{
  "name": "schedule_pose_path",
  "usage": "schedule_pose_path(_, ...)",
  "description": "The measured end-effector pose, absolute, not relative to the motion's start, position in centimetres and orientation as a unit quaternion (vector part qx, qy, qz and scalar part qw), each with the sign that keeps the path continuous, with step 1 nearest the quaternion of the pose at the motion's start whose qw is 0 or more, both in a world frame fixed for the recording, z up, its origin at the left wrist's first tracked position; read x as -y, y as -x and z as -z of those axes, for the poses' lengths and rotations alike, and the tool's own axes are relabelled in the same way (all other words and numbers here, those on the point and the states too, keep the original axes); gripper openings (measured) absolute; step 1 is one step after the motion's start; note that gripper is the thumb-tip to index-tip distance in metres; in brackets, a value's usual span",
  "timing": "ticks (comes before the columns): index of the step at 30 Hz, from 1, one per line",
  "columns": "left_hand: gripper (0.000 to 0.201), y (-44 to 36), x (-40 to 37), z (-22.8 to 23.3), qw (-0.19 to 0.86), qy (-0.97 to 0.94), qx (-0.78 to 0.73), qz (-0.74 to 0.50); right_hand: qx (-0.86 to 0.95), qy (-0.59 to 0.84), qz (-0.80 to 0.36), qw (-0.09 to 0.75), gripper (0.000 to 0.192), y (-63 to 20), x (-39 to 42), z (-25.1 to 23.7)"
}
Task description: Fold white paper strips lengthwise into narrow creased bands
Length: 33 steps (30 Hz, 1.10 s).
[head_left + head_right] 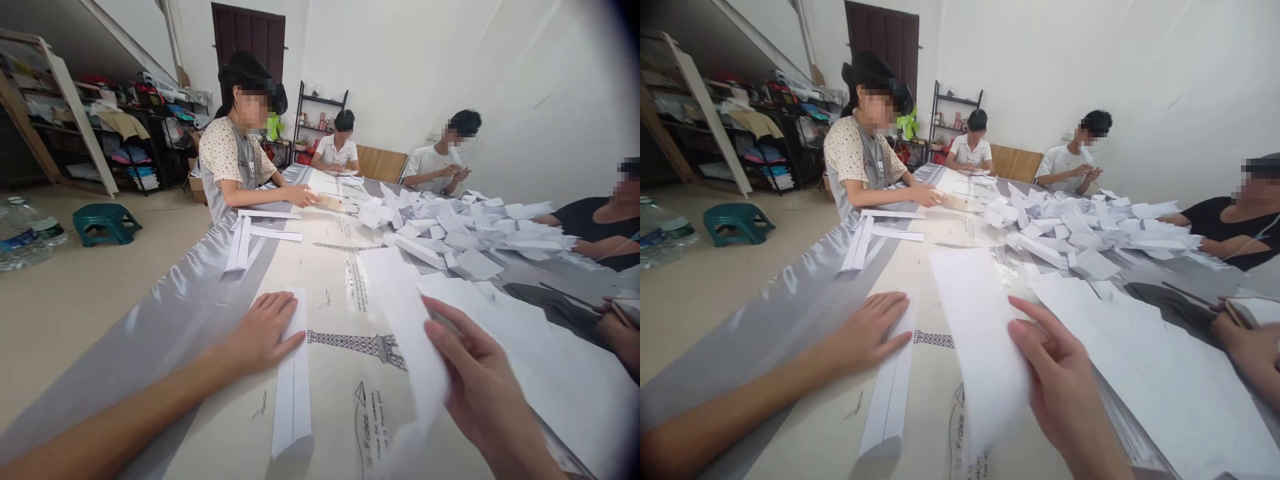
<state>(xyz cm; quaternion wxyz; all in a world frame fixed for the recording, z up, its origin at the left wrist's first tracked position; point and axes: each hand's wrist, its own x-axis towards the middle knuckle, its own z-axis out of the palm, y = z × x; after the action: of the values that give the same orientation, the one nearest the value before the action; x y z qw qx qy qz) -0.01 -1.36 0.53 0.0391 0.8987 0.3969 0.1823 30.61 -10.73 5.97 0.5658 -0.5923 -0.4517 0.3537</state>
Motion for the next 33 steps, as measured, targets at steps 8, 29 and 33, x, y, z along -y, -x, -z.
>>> schedule_pose_path(8, 0.042, -0.1, 1.1, -0.3, 0.034, -0.901, -0.391, -0.187, 0.672, 0.591, -0.239, 0.378, 0.027, -28.0, 8.6, -1.5)
schedule_pose_path(29, 0.038, 0.3, 1.0, 0.1, 0.017, -0.930, -0.322, -0.174, 0.814, 0.565, -0.049, 0.123, 0.042, -25.5, 2.9, -0.7)
schedule_pose_path(33, 0.038, 0.3, 1.0, 0.0, 0.014, -0.929, -0.329, -0.171, 0.762, 0.585, -0.207, 0.188, 0.055, -27.2, 2.6, -1.4)
